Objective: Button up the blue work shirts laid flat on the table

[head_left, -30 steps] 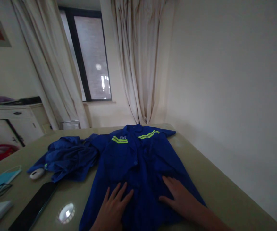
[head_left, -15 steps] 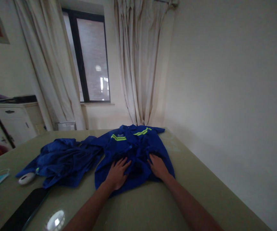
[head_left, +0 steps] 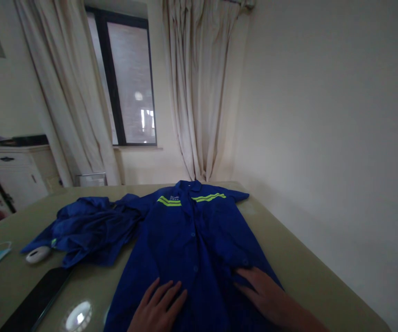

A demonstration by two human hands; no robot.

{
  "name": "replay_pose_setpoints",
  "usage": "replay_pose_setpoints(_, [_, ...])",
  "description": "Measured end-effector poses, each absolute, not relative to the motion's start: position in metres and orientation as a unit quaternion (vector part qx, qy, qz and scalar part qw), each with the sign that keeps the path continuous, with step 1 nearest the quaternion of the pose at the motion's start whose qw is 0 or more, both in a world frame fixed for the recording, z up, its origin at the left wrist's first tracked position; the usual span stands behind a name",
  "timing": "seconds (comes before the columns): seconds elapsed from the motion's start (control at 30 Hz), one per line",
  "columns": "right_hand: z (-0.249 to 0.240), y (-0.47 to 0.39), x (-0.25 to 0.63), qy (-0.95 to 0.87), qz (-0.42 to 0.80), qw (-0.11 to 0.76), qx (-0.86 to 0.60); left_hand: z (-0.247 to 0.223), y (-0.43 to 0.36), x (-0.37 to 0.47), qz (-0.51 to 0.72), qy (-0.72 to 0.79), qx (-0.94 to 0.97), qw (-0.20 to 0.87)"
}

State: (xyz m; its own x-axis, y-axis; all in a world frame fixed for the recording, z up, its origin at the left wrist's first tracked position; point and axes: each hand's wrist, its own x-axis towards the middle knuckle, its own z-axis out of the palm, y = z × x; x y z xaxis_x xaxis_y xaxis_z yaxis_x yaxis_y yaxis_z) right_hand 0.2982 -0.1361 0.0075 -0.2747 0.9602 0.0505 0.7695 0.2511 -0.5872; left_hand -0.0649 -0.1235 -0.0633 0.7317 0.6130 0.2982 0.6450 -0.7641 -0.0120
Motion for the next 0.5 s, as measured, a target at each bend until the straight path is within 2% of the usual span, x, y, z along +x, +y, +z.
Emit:
replay_pose_setpoints(0.1, [0.015,-0.129,0.277,-0.722,0.225,0.252,-0.604,-0.060,-0.130,-0.029,-0.180,-0.311,-0.930,0.078])
replay_pose_setpoints(0.2, [0.017,-0.115,0.252,-0.677,0.233,0.339,-0.611,-0.046,-0.131,-0.005,-0.187,-0.357,-0.915,0.015])
replay_pose_setpoints(0.3, [0.016,-0.107,0.240,-0.642,0.242,0.414,-0.598,-0.016,-0.122,-0.012,-0.283,-0.454,-0.844,-0.044])
replay_pose_setpoints(0.4, [0.017,-0.107,0.240,-0.622,0.239,0.437,-0.604,0.016,-0.115,-0.030,-0.407,-0.489,-0.769,-0.053])
replay_pose_setpoints(0.5, [0.025,-0.105,0.240,-0.649,0.235,0.424,-0.586,0.034,-0.111,-0.029,-0.390,-0.432,-0.810,-0.078])
